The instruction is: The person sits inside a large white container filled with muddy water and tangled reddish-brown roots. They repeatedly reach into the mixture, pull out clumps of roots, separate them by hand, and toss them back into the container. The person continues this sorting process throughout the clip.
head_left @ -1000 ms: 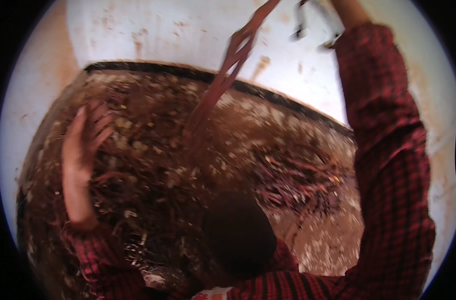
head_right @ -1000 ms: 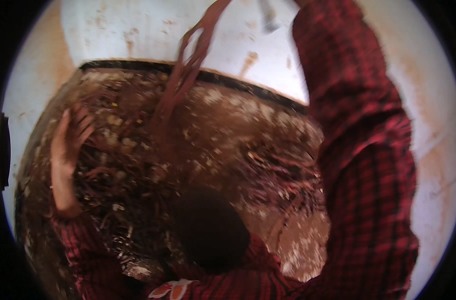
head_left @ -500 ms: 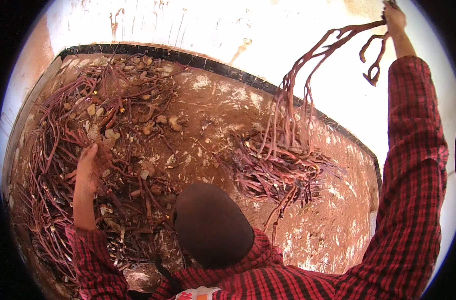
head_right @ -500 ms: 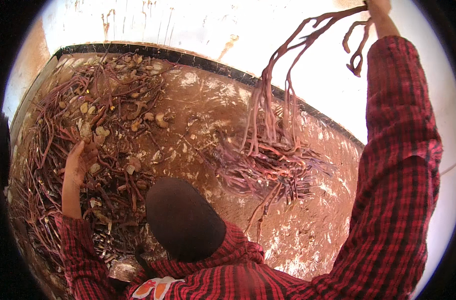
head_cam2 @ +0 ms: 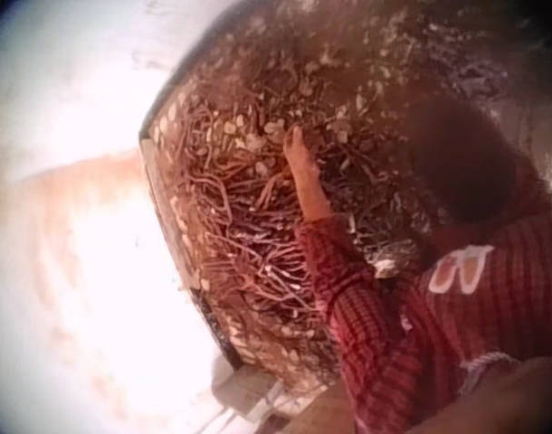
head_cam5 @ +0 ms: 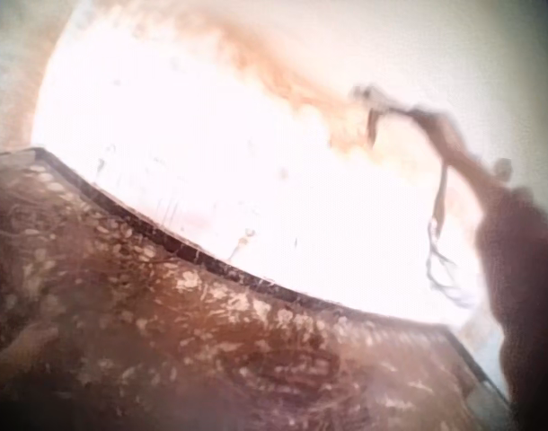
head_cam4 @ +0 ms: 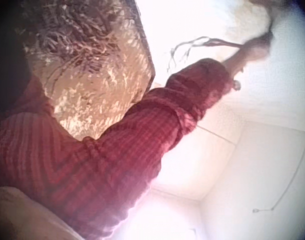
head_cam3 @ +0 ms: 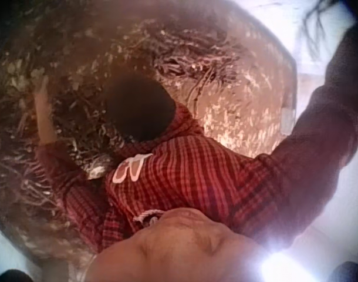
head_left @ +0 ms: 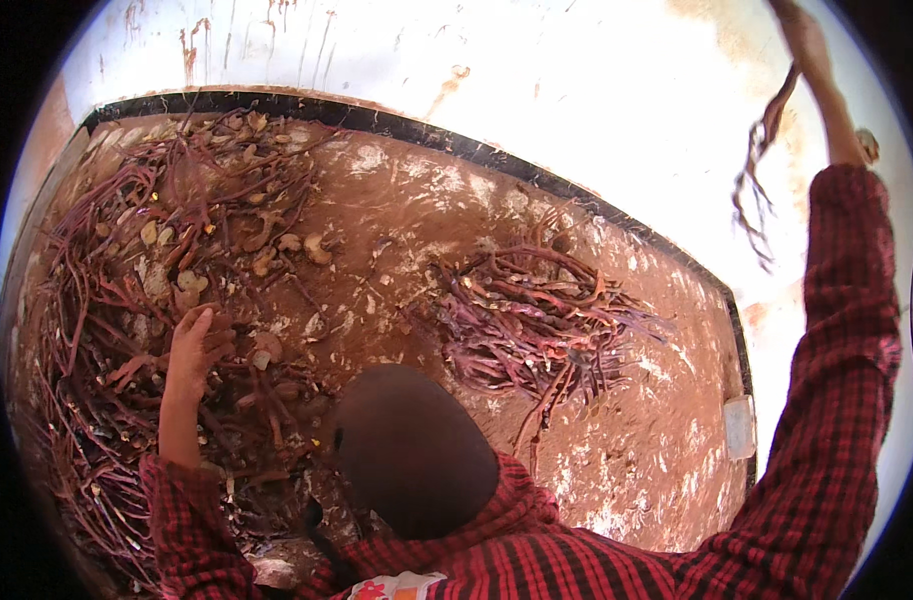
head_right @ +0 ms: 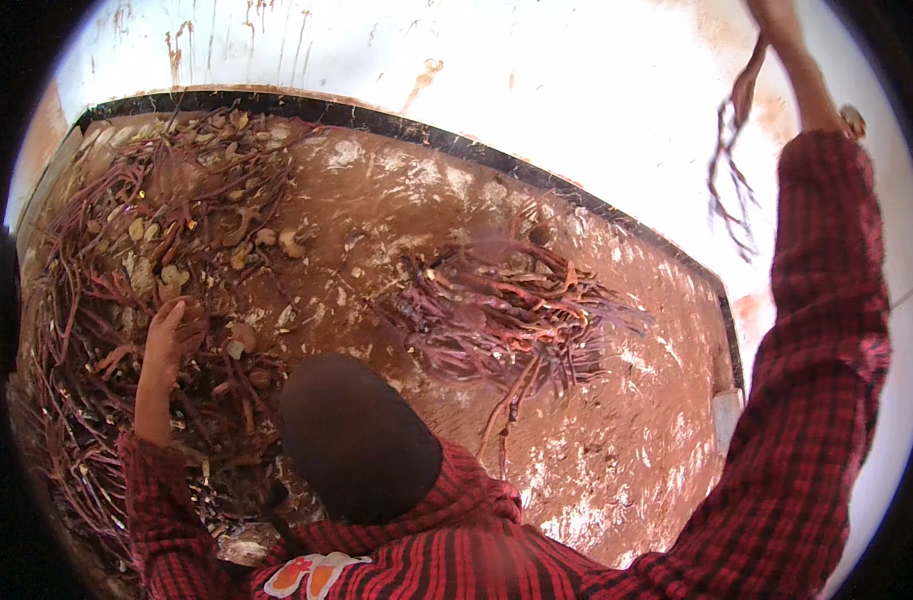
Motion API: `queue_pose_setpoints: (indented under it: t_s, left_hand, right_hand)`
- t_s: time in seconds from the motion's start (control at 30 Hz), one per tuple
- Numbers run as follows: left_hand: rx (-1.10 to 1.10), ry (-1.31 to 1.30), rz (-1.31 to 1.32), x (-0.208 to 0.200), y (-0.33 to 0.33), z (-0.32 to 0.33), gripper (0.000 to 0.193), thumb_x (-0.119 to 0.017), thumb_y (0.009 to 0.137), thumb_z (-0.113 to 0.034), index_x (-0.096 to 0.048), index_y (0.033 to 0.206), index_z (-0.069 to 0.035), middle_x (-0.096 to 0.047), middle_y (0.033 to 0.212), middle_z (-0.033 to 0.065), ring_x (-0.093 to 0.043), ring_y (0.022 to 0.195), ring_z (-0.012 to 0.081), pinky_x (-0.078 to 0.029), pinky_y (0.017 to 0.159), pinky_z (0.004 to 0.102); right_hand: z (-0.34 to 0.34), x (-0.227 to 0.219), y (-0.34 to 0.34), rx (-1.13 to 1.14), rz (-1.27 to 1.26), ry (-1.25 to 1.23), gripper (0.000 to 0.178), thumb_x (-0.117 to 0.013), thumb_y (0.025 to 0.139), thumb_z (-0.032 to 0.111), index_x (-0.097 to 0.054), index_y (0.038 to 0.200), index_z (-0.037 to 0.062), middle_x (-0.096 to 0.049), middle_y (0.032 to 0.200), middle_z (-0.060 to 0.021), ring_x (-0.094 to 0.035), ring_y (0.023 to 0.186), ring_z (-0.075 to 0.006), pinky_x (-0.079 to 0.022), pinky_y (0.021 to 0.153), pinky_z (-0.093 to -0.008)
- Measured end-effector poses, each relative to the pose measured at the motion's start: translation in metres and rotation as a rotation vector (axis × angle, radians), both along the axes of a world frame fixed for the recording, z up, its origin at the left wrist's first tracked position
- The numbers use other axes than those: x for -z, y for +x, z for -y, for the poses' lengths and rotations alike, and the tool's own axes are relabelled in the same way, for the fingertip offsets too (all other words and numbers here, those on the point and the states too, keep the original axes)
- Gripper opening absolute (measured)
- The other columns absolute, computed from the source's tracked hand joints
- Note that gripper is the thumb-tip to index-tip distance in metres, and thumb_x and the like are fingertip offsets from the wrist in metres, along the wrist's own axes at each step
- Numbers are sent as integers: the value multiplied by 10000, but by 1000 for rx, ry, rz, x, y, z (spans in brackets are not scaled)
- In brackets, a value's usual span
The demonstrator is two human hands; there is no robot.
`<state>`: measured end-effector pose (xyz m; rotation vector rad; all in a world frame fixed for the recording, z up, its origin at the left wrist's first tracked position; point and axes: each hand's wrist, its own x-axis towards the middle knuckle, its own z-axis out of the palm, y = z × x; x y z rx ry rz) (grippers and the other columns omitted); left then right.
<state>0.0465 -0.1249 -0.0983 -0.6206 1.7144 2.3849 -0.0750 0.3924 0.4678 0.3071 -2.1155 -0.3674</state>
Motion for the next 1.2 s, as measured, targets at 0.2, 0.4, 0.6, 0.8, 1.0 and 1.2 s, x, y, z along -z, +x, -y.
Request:
queue_pose_setpoints:
  t_s: [0.2, 0.4, 0.6, 0.8, 1.0, 1.2]
  left_hand:
    - [33, -166, 65, -18, 23, -3, 307, -540, 941, -293, -546, 1151, -68, -619, 988, 67, -622, 828, 168, -519, 717, 334]
    - [100, -176, 167, 9, 40, -13, 369, -544, 935, -331, -513, 1191, -66, -618, 981, 70, -620, 835, 170, -516, 718, 324]
    - [147, -544, 18, 42, 57, -8, 274, -537, 925, -195, -536, 1121, -4, -591, 986, 69, -572, 864, 159, -490, 767, 326]
    - [418, -1589, -248, 44, 63, -72, 712, -721, 764, -333, -394, 1321, -35, -336, 1394, 187, -266, 1320, 375, -236, 1078, 507]
    - [271, -1666, 39, 89, 72, -95, 953, -758, 707, -376, -236, 1417, -15, -242, 1457, 209, -183, 1369, 396, -166, 1092, 555]
    - [268, -1808, 52, 95, 73, -83, 845, -729, 690, -215, -302, 1403, -62, -399, 1370, 139, -267, 1338, 364, -163, 1095, 568]
  right_hand:
    - [-25, 266, -25, 29, 1127, -203, 394, -461, 948, 336, -606, 1201, 71, -584, 1242, -115, -521, 1187, -265, -376, 1050, -372]
    - [-101, 533, 25, 61, 1106, 36, 346, -643, 814, 287, -605, 1102, 99, -608, 1124, -133, -564, 1053, -308, -416, 922, -438]
    - [-83, 529, 15, 50, 1335, -209, 658, -714, 725, 291, -478, 1297, 67, -571, 1204, -189, -533, 1125, -345, -406, 964, -401]
    - [5, 453, 39, 22, 1023, 2, 616, -735, 656, 149, -525, 1230, 70, -545, 1236, -137, -500, 1158, -325, -372, 1002, -420]
    - [144, 520, 54, -624, 1161, -505, 434, -715, 749, 138, -577, 1159, 105, -557, 1219, -108, -538, 1130, -279, -442, 942, -376]
    - [208, 690, -73, -101, 1209, -1738, 700, -784, 693, 197, -475, 1311, 90, -554, 1216, -194, -551, 1107, -273, -454, 920, -364]
